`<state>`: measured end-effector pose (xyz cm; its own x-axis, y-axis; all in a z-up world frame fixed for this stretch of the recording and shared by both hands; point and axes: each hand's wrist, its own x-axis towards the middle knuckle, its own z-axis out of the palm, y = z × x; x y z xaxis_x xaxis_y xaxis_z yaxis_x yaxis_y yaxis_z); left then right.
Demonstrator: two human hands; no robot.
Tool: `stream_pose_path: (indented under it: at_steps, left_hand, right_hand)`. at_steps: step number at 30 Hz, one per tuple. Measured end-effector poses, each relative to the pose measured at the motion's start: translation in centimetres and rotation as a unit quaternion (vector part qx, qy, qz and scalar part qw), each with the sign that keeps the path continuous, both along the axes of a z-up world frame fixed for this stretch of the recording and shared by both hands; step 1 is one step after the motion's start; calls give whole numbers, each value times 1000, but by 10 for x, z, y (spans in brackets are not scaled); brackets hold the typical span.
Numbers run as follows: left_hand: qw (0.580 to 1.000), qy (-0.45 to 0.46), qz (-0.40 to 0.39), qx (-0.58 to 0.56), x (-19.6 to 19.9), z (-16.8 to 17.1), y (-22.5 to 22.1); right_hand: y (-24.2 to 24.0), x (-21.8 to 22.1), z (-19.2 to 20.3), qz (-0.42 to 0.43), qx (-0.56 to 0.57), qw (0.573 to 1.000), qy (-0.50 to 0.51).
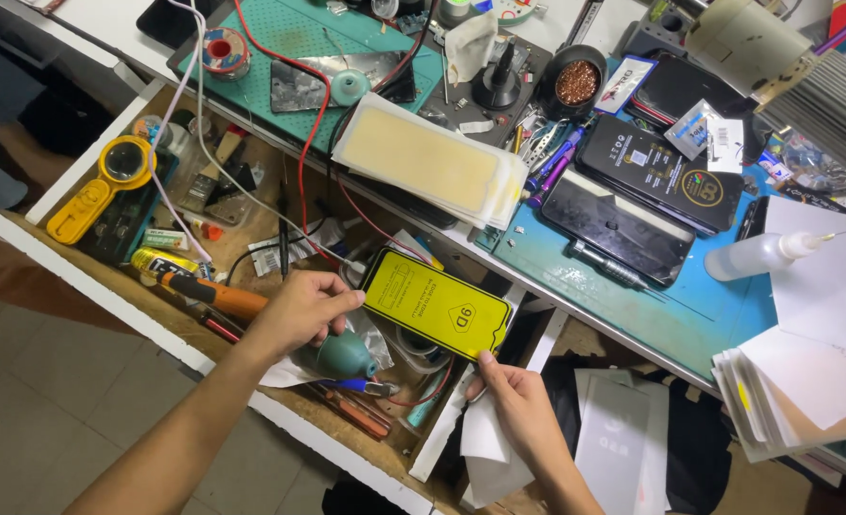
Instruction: Inspecting a smartphone and preparing screen protectors for application at a repair station.
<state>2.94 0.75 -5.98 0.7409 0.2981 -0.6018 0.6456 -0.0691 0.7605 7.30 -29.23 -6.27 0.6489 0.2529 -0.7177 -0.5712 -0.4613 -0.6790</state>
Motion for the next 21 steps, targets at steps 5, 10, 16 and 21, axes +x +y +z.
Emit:
stream_pose_path:
  at_steps: [5, 10, 16, 21]
  left_hand:
    - [1000, 9, -1, 7, 2, 2, -1]
    - [1000, 16, 2, 6, 3, 2, -2]
    - [1000, 15, 0, 7, 3, 2, -3]
    - [1000, 15, -3, -1, 3, 2, -3]
  right_hand:
    - [-1, 1, -5, 9, -3, 1000, -15]
    - [1, 2, 2, 7, -7, 1000, -10]
    - [-1, 1, 7, 11, 6, 1000, -23]
    - [-2, 2, 8, 13, 7, 1000, -23]
